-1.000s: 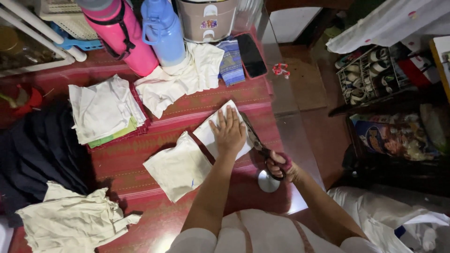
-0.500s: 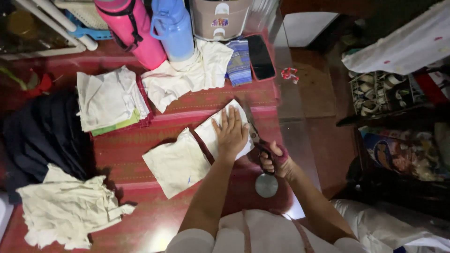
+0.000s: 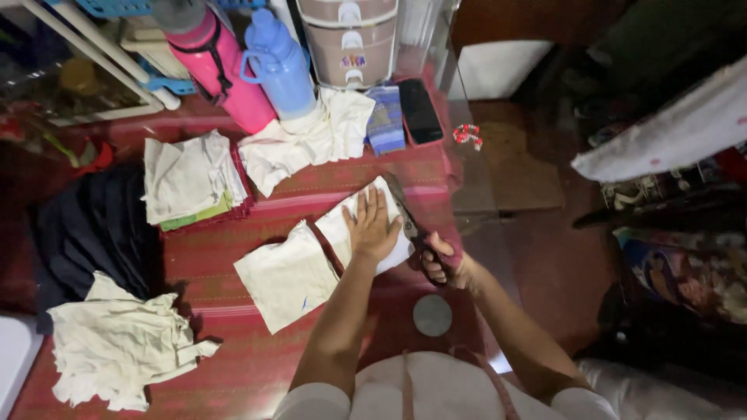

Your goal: The person is folding small pieces of white fabric and then cutting them into smaller sections using a pair of large scissors on a cluttered workspace.

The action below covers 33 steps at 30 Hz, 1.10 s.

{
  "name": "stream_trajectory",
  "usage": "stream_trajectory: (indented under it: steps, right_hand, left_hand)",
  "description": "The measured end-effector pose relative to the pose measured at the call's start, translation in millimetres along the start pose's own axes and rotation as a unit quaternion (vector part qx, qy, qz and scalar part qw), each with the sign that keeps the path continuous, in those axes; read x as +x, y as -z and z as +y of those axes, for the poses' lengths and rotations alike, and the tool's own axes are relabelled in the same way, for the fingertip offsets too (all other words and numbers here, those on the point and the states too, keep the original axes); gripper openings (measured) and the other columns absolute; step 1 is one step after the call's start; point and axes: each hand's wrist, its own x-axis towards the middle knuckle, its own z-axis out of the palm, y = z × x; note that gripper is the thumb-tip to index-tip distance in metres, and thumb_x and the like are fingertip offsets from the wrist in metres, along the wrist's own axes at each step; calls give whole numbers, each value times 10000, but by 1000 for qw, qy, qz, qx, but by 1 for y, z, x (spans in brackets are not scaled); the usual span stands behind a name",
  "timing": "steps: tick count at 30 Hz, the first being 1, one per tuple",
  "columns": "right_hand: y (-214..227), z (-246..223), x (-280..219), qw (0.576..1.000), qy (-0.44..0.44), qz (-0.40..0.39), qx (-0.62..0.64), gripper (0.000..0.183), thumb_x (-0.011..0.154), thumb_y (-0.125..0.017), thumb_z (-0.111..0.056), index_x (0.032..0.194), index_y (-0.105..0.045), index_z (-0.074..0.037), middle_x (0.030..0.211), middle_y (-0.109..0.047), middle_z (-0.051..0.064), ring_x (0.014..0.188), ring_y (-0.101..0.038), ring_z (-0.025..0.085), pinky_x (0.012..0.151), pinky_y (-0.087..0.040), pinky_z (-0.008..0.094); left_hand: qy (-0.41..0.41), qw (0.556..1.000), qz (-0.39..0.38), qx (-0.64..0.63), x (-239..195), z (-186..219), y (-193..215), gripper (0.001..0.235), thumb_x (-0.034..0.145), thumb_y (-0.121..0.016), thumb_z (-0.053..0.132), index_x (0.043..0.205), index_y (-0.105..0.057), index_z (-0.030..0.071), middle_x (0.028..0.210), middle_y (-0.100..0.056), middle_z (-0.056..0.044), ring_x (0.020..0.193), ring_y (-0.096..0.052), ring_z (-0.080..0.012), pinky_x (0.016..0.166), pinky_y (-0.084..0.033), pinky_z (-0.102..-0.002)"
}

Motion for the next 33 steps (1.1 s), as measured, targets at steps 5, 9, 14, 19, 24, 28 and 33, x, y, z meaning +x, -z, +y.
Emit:
stream_trajectory:
  steps: [5,9,14,19,24,28,33]
  right_hand:
    - [6,-14,23,999,-32,-12,-3,735,814,-516,-909,828,-517,-175,567,-379,-44,417,-393,132,402,-331,272]
    - [0,-23,35,999,-50,-15,-3,795,747,-490,-981,815,-509,-189,590,-368,-44,443,-390,145,436,-325,297]
    - [-2,-23,51,999,-41,0,-12,718,791,-510,-940,739,-462,-226,537,-324,-72,383,-336,115,384,-280,264]
    - [-6,-24,41,998,-24,37,-36,644,836,-618,-840,667,-406,-256,490,-328,-94,334,-340,74,320,-271,213]
    - [-30,-59,-10,879,170,208,-393,704,802,-788,-607,396,-515,-101,379,-495,87,332,-503,236,326,-392,306]
    - [-15,-40,-58,769,77,266,-577,674,863,-561,-728,1048,-737,-104,988,-766,206,1017,-713,435,875,-566,526]
    - [21,-28,-73,682,-35,374,-627,662,839,-531,-770,1023,-625,-141,995,-764,225,1034,-726,452,873,-579,516]
  left_hand:
    - [-1,1000,-3,-10,-4,3,8,828,997,-275,603,1647,-20,158,1735,64,-40,1591,82,-277,1224,91,-667]
    - [-7,1000,-4,-13,-2,0,3,819,996,-263,601,1648,-29,164,1736,54,-33,1592,73,-268,1225,94,-660]
    - [-9,1000,1,-26,-1,-2,1,820,988,-300,565,1650,-45,154,1738,38,-39,1592,69,-278,1226,86,-660]
    - [-9,999,-2,-33,3,-4,-4,808,981,-297,568,1651,-55,184,1739,21,-16,1591,81,-262,1228,103,-647]
    - [-15,993,23,-115,7,-20,-5,771,978,-493,452,1642,-201,191,1740,-47,-51,1596,6,-325,1254,-12,-639]
    - [-11,975,223,-6,10,-128,-27,564,997,-555,333,1548,-455,259,1529,-500,-26,1490,-356,-247,1229,-212,-522]
    - [228,972,-11,59,-75,-196,49,754,817,-529,361,1548,-359,289,1572,-313,4,1426,-365,-316,1146,-304,-591]
